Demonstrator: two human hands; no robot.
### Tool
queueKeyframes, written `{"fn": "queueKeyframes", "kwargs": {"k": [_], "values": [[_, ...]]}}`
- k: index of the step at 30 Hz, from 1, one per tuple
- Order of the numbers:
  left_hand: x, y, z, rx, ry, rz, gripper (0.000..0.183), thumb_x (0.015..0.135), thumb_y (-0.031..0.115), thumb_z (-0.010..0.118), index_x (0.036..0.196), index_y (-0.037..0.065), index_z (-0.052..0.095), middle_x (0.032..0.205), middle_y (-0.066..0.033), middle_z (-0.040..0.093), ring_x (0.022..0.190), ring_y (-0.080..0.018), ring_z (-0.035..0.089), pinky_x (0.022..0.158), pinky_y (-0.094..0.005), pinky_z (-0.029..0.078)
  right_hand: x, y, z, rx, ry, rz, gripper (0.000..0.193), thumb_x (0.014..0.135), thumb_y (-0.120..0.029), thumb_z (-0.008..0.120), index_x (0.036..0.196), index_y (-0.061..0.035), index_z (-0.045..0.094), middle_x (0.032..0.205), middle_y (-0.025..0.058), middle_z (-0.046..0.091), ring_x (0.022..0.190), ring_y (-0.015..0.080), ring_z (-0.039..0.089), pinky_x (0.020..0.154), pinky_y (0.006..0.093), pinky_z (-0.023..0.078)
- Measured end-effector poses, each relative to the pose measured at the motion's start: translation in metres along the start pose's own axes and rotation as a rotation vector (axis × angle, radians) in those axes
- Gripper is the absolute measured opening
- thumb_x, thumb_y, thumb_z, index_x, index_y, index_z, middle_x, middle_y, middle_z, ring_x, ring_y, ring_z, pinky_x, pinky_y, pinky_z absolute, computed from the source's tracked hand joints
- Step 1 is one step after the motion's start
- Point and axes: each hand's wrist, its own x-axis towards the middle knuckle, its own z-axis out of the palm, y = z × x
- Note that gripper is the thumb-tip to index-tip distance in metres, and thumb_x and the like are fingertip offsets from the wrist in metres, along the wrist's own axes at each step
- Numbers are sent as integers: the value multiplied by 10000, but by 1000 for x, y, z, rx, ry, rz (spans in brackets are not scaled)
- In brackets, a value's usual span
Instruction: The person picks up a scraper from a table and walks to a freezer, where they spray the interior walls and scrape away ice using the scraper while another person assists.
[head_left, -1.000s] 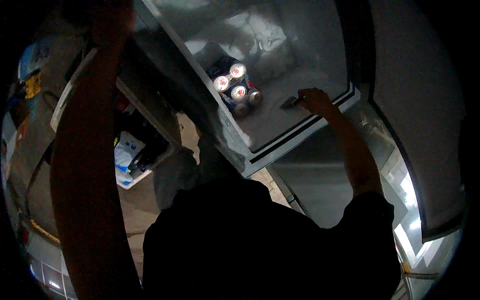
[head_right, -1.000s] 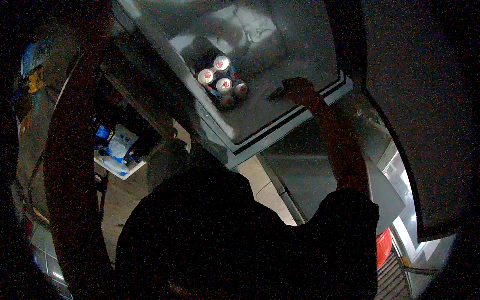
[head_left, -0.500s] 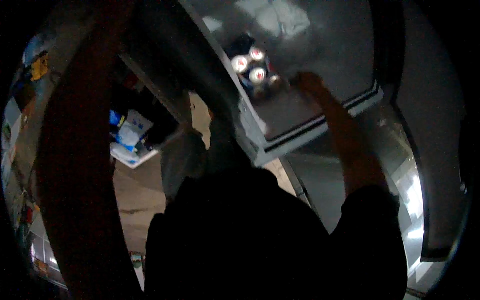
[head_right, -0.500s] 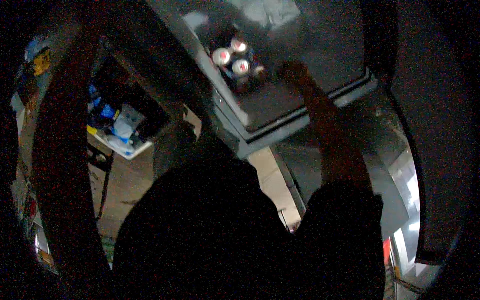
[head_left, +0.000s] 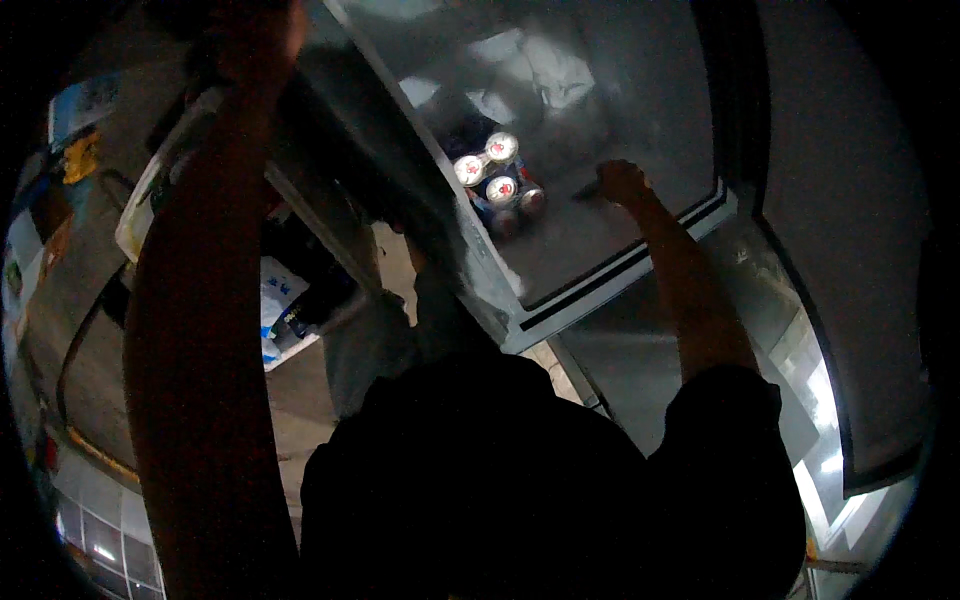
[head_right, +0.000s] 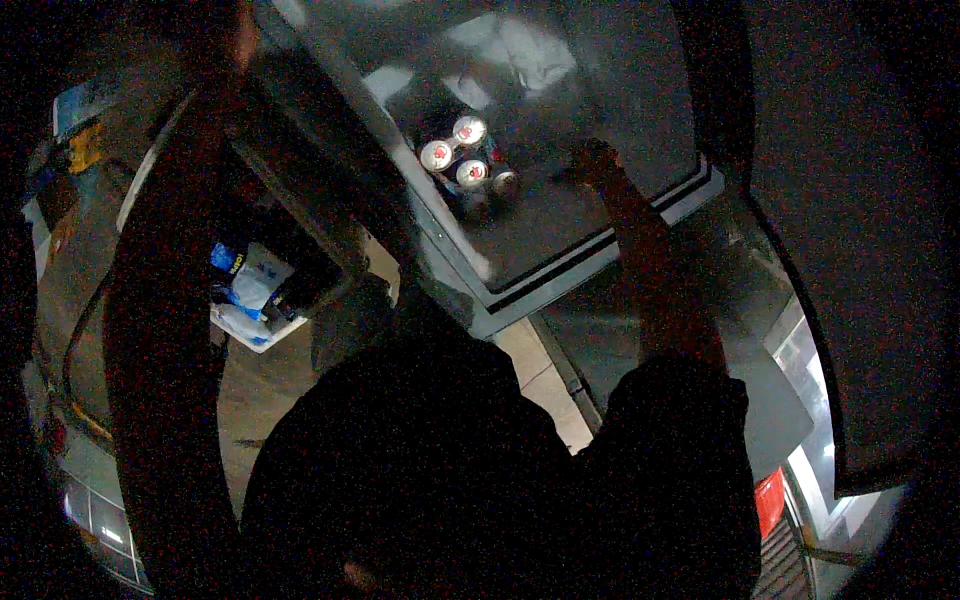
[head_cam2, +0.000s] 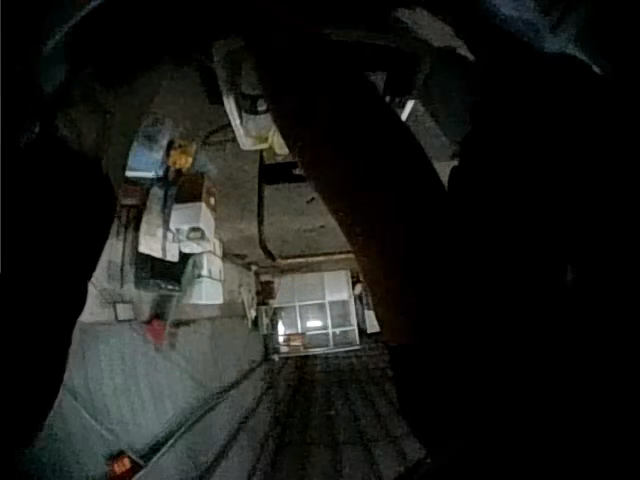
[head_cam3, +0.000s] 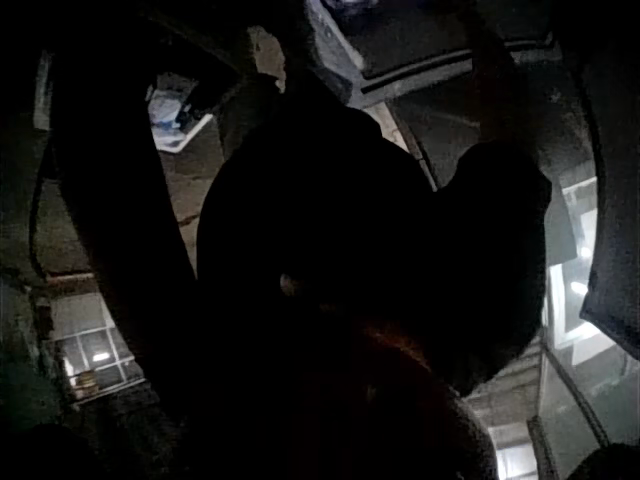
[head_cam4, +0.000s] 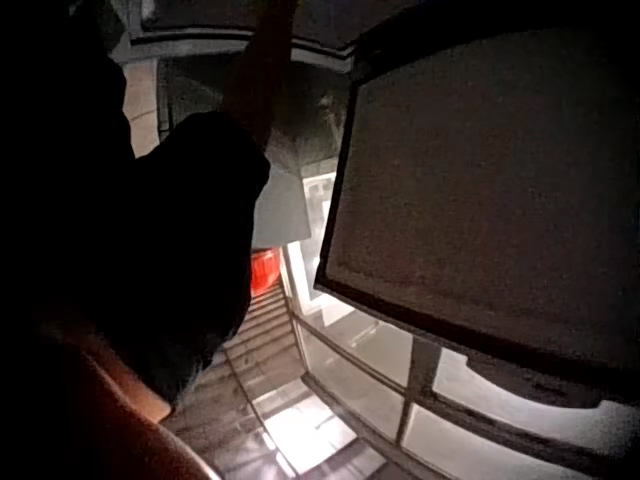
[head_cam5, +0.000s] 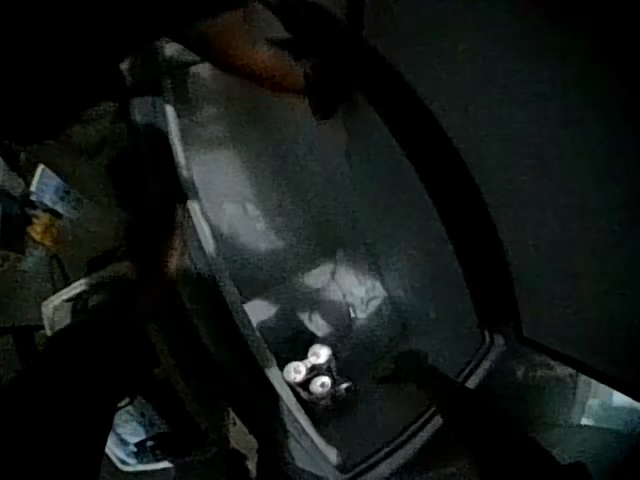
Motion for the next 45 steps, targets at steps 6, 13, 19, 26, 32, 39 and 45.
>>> {"fn": "queueKeyframes", "kwargs": {"k": [6, 13, 19, 26, 32, 39, 45], "values": [[-4, 0, 4, -2, -8, 17, 442, 913, 424, 482, 1093, 26, 547, 973, -199, 557, 881, -327, 550, 780, -461, 459, 53, -8, 113, 95, 203, -67, 350, 853, -306, 571, 1134, -102, 614, 1173, 170, 597, 1101, 340, 569, 892, 454, 474], [3, 20, 16, -62, -25, 63, 432, 918, 417, 477, 1084, 25, 554, 963, -195, 561, 873, -323, 551, 780, -460, 458, 115, 30, 156, -104, 223, -81, 300, 828, -262, 584, 1058, -78, 641, 1115, 141, 621, 1039, 315, 592, 878, 441, 471], [-1, -16, 3, 8, 16, -23, 425, 923, 412, 473, 1076, 25, 559, 954, -192, 565, 866, -321, 552, 779, -459, 457, 5, 120, -10, -208, 485, -257, 343, 807, -378, 631, 963, -74, 658, 944, 149, 641, 872, 336, 619, 786, 448, 487], [0, -12, 11, 1, -5, -3, 417, 928, 405, 468, 1067, 25, 566, 944, -189, 569, 858, -318, 553, 778, -459, 455, -43, 182, 18, 40, 310, -63, 289, 808, -344, 652, 937, -86, 671, 878, 160, 648, 843, 328, 630, 767, 435, 481], [-1, -24, 4, 44, 14, -14, 410, 932, 400, 464, 1059, 24, 571, 936, -186, 572, 852, -315, 553, 778, -458, 454, -6, 158, 31, 125, 314, -179, 298, 835, -340, 615, 973, -79, 653, 955, 177, 647, 915, 343, 625, 801, 442, 473], [3, -18, 11, -10, 10, 13, 404, 937, 393, 460, 1050, 24, 578, 926, -183, 577, 844, -312, 554, 777, -457, 453, 88, 206, 126, -180, 285, -4, 496, 840, -451, 572, 1153, -67, 594, 1096, 182, 626, 1033, 367, 587, 892, 453, 448], [6, -22, 3, 43, 14, -4, 398, 941, 388, 456, 1042, 24, 583, 917, -180, 580, 837, -309, 555, 777, -457, 452, 72, 120, 23, 108, -39, 25, 609, 830, -537, 542, 1233, -81, 556, 1140, 199, 605, 1068, 366, 574, 924, 447, 437]]}}
